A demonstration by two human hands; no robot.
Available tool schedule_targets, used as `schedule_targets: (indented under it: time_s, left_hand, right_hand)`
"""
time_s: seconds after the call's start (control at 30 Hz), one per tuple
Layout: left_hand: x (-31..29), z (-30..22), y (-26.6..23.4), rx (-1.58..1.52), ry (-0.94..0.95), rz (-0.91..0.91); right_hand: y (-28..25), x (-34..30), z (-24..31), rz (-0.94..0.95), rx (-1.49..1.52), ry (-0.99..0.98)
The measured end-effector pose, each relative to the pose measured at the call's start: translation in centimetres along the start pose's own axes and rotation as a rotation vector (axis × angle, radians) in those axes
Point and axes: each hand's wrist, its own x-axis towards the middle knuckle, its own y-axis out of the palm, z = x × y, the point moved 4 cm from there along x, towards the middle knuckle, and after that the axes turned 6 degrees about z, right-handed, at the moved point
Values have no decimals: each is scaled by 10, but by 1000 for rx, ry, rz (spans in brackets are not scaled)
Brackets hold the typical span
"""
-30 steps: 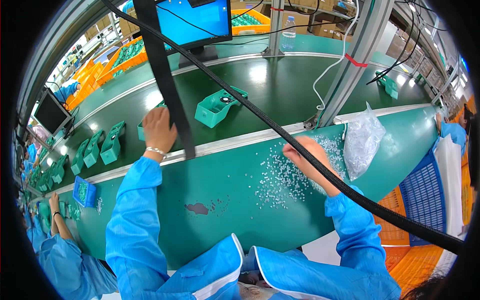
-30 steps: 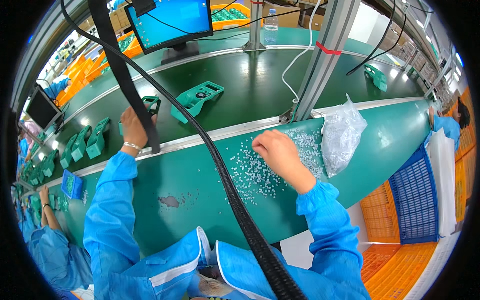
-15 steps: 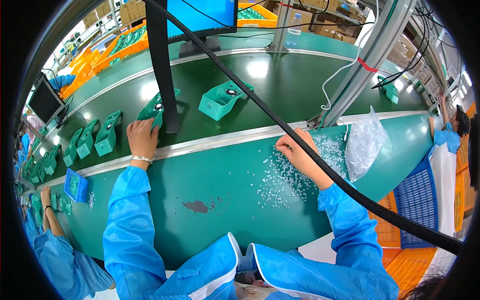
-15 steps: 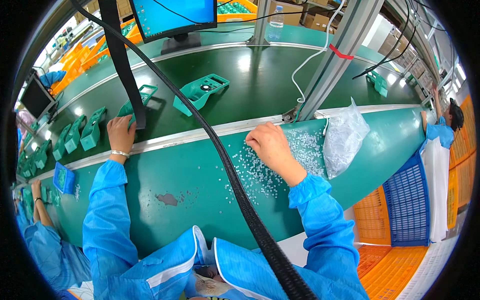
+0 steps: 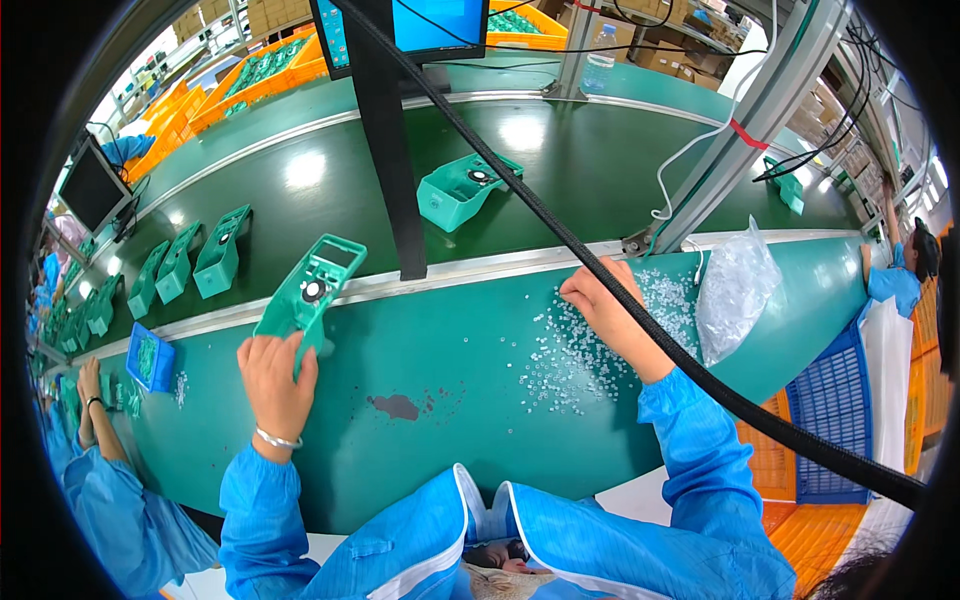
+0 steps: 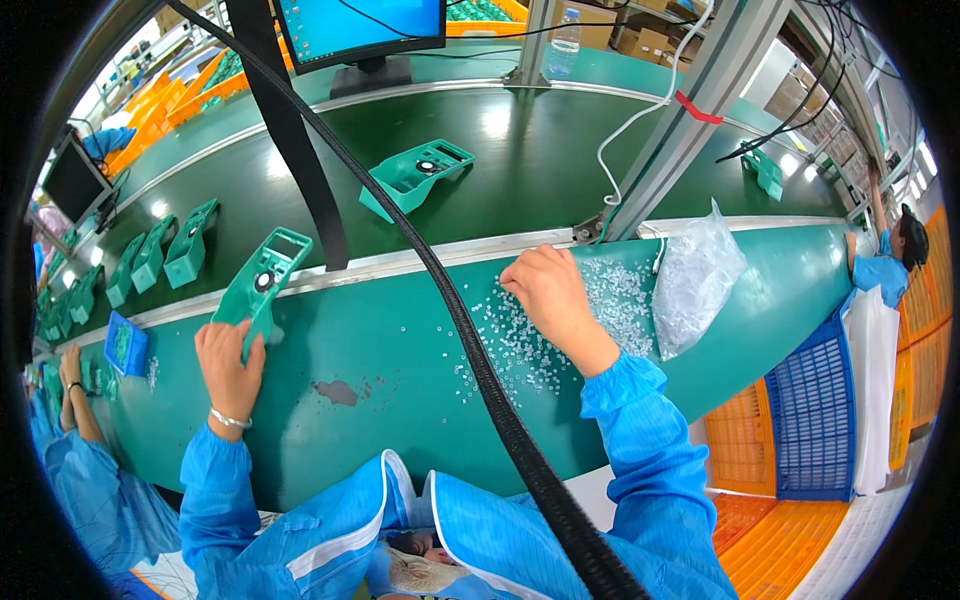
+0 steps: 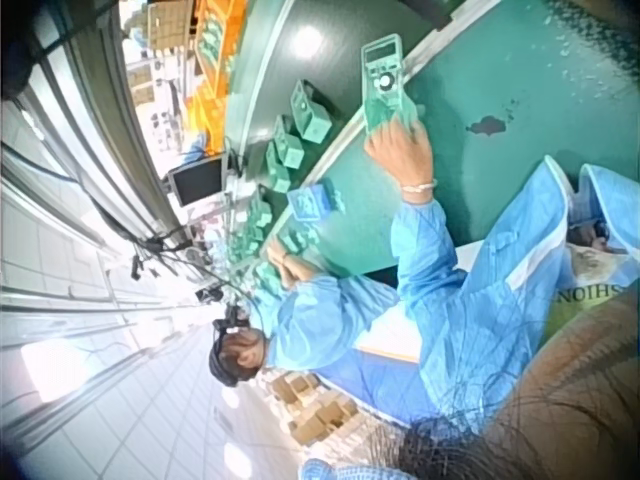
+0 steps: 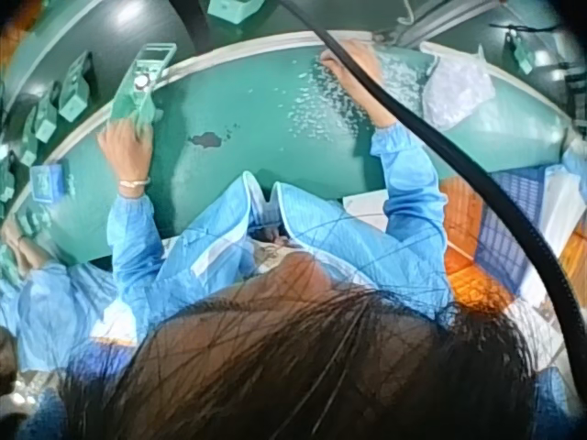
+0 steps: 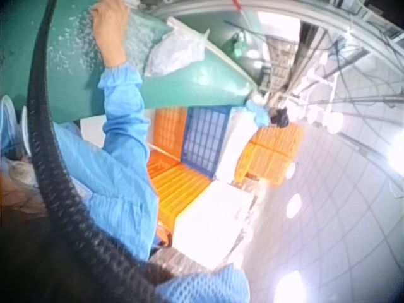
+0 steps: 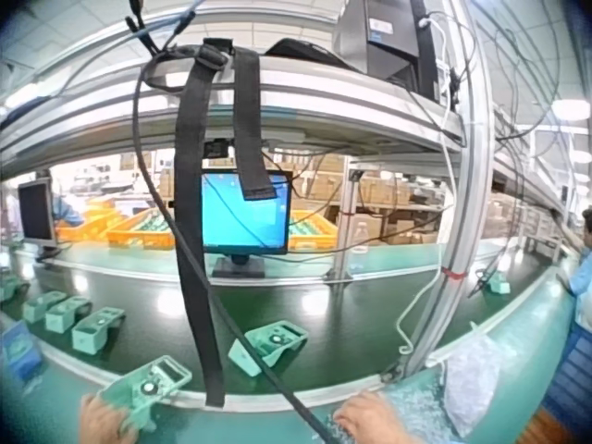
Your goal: The person assembles small white components into a green plastic casing by hand on an assembly line.
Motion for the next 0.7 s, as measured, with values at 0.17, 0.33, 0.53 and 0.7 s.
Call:
schedule_targets:
  time_s: [0.17, 0.33, 0.53, 0.7]
  left_hand:
    - [-38, -35, -26, 3, 33, 18]
    - [-69, -77, -36, -129, 113, 95]
    - [-94, -106, -44, -112, 151, 36]
    - [-105, -110, -46, -139, 184, -4]
  right_hand:
    - [-2, 6, 12, -61, -113, -101]
    - [-11, 13, 49, 12, 133, -27]
    - [23, 34, 150, 303, 505, -162]
    - [60, 38, 182, 399, 564, -92]
